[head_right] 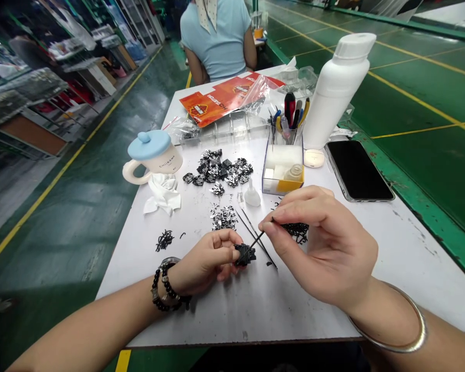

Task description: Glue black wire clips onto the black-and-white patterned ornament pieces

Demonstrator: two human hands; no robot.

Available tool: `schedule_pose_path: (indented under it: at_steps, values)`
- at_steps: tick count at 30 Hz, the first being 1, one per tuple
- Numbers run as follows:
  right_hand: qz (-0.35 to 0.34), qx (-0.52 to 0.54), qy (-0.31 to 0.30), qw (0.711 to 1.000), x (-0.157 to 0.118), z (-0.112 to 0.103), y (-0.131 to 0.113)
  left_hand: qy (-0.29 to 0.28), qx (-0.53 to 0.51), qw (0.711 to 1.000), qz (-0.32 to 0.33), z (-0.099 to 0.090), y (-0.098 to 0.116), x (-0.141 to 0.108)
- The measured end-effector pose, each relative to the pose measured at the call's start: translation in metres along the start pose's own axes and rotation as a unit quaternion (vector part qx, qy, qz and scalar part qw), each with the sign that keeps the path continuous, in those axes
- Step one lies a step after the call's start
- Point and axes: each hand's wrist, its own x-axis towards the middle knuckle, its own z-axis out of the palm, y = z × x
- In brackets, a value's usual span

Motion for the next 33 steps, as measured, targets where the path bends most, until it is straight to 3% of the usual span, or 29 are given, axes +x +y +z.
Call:
schedule_pose_path:
  at_steps: [10, 18, 24, 33]
  values:
    - [0.001, -0.01, 0.009, 1.0, 0.0, 0.0, -0.001, 0.0, 0.003, 1.0, -0.001, -0.001, 0.001, 0.001]
    - [-0.097, -0.023, 0.078, 0.992, 0.007, -0.005, 0.017, -0.004, 0.009, 1.0, -0.001, 0.001, 0.003, -0.001]
    - [-0.071, -0.029, 0.055, 0.996, 0.004, -0.003, 0.018, 0.0, 0.018, 1.0, 0.005, 0.002, 0.004, -0.002]
    - [-0.087, -0.03, 0.043, 0.995, 0.003, -0.004, 0.02, -0.004, 0.017, 1.0, 0.012, 0.001, 0.002, -0.002]
